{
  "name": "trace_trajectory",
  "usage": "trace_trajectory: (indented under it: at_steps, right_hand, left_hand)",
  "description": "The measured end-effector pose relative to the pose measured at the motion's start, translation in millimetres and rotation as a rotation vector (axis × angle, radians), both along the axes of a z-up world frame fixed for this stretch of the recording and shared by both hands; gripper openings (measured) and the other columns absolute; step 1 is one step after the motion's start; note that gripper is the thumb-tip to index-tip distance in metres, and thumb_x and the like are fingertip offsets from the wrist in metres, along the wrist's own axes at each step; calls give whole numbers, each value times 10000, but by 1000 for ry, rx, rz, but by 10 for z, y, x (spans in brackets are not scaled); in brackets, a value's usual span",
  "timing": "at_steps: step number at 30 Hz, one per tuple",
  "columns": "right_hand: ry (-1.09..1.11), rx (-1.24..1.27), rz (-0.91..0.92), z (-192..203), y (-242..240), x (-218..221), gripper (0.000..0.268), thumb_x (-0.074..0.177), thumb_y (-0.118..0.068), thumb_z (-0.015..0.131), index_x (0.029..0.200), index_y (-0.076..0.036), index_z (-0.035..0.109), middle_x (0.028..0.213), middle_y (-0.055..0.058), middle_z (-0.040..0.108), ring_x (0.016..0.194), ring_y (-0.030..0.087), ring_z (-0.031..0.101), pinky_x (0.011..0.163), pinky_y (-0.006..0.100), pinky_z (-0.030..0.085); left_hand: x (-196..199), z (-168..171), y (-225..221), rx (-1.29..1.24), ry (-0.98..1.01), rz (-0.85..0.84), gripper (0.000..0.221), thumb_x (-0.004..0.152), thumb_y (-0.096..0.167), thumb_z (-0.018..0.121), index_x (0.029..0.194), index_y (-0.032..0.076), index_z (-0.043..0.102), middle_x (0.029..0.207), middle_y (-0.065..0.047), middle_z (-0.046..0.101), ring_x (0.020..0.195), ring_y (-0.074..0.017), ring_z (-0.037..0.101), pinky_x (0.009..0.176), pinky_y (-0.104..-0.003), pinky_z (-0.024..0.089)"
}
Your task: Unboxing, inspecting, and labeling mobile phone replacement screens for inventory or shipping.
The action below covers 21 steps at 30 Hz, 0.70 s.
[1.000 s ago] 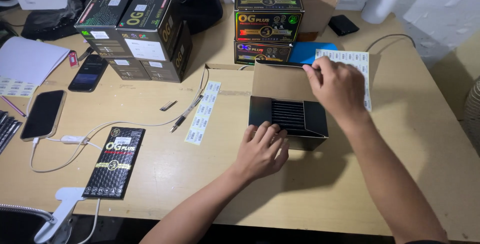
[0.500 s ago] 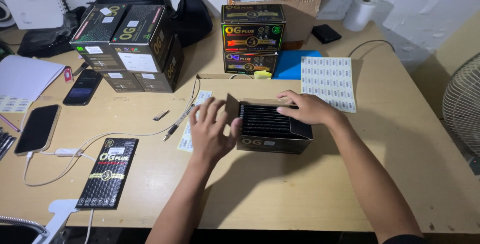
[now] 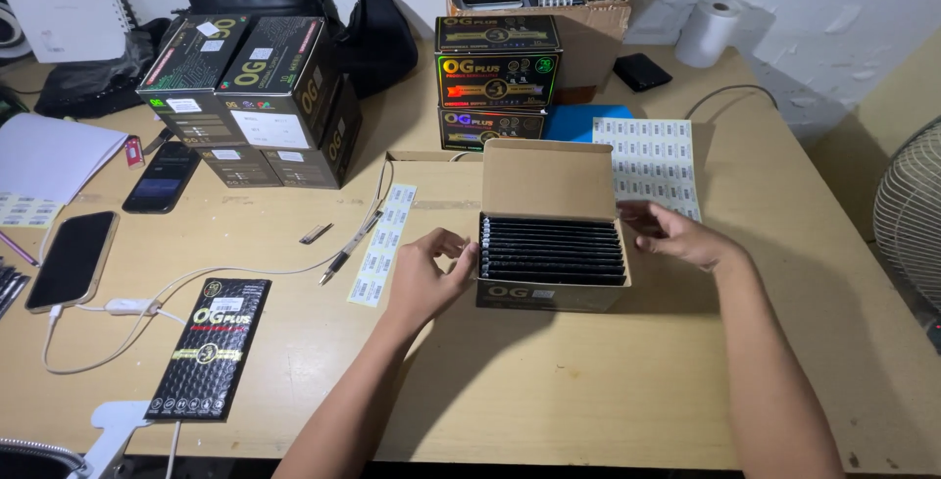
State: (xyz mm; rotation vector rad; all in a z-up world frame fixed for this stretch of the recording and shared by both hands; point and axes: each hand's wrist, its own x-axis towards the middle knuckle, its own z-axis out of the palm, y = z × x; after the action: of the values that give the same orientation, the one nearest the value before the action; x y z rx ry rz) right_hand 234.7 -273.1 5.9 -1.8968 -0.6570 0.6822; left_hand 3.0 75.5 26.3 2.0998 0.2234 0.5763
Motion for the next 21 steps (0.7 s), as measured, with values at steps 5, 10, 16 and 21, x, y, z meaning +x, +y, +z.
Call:
trace_trajectory:
  at_steps: [5, 10, 16, 21]
  right_hand:
    - [-126, -172, -132, -490, 106, 198, 718, 833, -251, 853, 1470, -93, 562, 1305, 167, 648, 1280, 326, 583, 1123, 488, 430]
    - [-108, -203, -179, -47, 138, -121, 651, 803, -242, 878, 1387, -87, 634, 1205, 114, 717, 1178, 257, 634, 1097, 460, 463]
    - [-88, -246, -154, 84, 115, -302, 652, 843, -405, 820, 1373, -73, 632, 1272, 173, 703, 1264, 333, 600, 1113, 505, 430]
    - [-98, -177, -226, 101, 191, -508, 600, 946, -445, 685, 1423, -90, 605, 1379, 195, 648, 1353, 372, 544, 1160, 530, 384]
  left_hand:
    - [23, -79, -168, -172, 59, 38, 248, 880, 322, 698, 946, 94, 771, 774, -111, 773, 876, -308, 765, 832, -372, 585]
    - [184, -305, -91, 241, -93, 87, 168, 888, 357, 659, 892, 216, 752, 739, 19, 755, 804, -197, 759, 763, -324, 570]
    - [150, 498, -484, 673, -95, -111, 666, 862, 481, 693, 1366, 70, 551, 1367, -215, 526, 1400, -443, 425, 1158, -615, 305]
    - [398, 526, -629, 851, 292, -362, 1283, 599, 979, 481, 1557, 140, 325, 1517, -215, 415, 1503, -376, 302, 1250, -569, 139]
